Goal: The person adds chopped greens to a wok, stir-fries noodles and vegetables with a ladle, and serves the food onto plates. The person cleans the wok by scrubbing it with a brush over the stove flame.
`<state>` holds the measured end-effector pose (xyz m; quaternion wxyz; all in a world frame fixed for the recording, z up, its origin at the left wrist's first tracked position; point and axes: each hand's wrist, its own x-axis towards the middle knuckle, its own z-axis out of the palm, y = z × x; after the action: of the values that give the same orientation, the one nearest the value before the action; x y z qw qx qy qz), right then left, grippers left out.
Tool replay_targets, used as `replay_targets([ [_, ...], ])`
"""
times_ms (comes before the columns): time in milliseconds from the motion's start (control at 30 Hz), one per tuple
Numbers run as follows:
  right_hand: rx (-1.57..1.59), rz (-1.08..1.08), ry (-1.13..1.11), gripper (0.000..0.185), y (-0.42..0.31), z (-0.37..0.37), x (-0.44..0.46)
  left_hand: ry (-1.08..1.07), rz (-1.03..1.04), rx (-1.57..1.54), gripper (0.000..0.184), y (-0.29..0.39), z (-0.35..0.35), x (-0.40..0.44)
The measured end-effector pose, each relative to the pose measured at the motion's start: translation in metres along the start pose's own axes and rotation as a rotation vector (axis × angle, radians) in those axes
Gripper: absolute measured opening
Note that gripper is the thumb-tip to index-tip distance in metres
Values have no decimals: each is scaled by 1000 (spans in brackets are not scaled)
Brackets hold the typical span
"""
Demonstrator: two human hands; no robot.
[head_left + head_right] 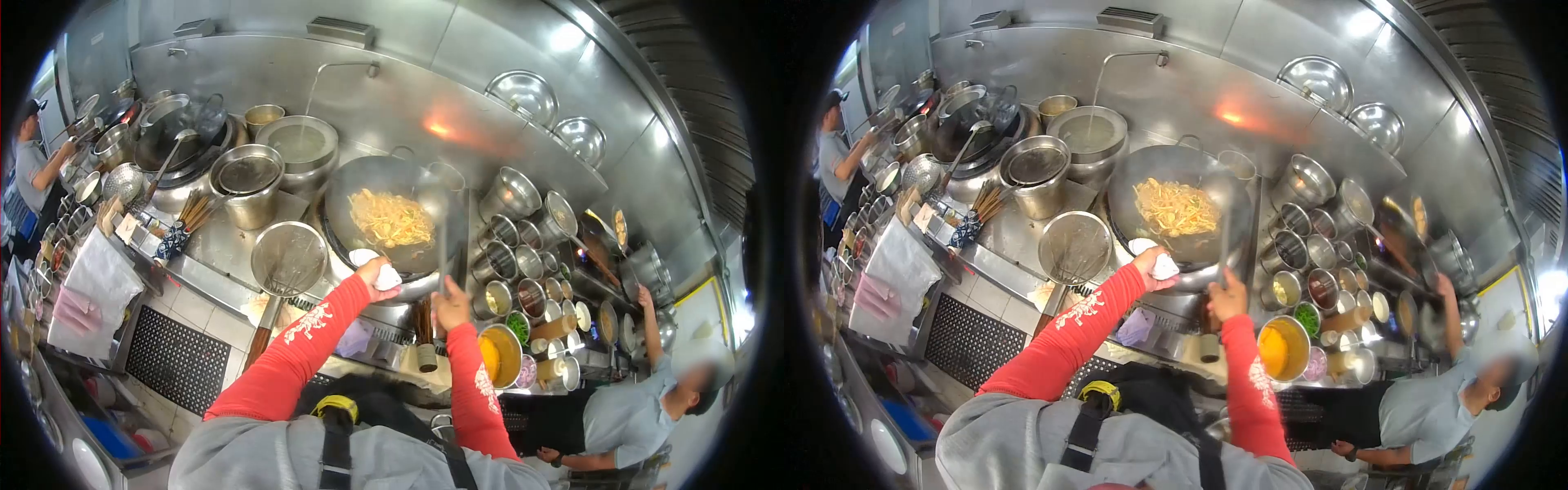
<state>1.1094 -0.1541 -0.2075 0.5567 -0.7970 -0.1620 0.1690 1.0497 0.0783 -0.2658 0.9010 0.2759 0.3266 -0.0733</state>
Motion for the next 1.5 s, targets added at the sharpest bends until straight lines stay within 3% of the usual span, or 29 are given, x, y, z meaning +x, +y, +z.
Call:
replay_targets([
  [67,196,176,-136,63,-30,8,-12,-2,20,-23,26,-1,0,-5],
  [133,319,150,-157,63,-30,-4,-4,5,35,-57,24,6,4,-10],
  [267,160,108,-122,61,-33,7,53,73,55,-78,19,3,12,-6],
  [400,5,97,-395,61,-39,26,47,125,131,-53,19,2,11,-5],
  [433,-210,-8,-428,58,-39,21,31,131,144,-42,18,1,10,-5],
  [533,-556,-821,-326,56,-2,-30,9,131,153,-33,19,2,5,-2],
  [633,-903,-461,-394,55,-31,-85,-23,181,144,-55,22,5,7,9],
  [733,-988,-419,-214,54,-46,-71,-60,128,174,-94,21,-8,-6,32],
  [833,-801,-339,-326,52,-109,-99,-115,205,175,-117,12,-20,15,-28],
  [933,-467,125,-535,52,-144,-166,-159,51,41,15,13,-17,31,-104],
  [1033,-682,-100,-503,49,-138,-147,-139,104,52,-97,12,-6,42,-92],
  [1067,-680,-424,-494,50,-102,-138,-111,111,86,-122,12,-4,40,-78],
  [1100,-889,-342,-480,51,-92,-124,-90,110,161,-117,10,-13,30,-63],
  [1167,-751,-534,-323,51,-50,-91,-63,-4,150,-162,10,-48,-13,-28],
  [1200,-866,-527,-263,50,-47,-80,-64,88,178,-82,11,-63,-12,-46],
  [1267,-896,-441,-290,50,-71,-83,-91,183,64,-185,17,-89,-26,-65],
  [1300,-909,-457,-350,50,-89,-98,-96,-15,-98,-25,11,-90,-46,-68],
  [1367,-930,-474,-498,50,-108,-128,-106,18,-47,14,12,-77,-8,-107],
  [1433,-837,-467,-540,51,-110,-125,-91,9,-27,-197,14,-47,29,-116],
  [1500,-825,-570,-491,49,-92,-109,-56,17,104,-140,13,-18,41,-99],
])
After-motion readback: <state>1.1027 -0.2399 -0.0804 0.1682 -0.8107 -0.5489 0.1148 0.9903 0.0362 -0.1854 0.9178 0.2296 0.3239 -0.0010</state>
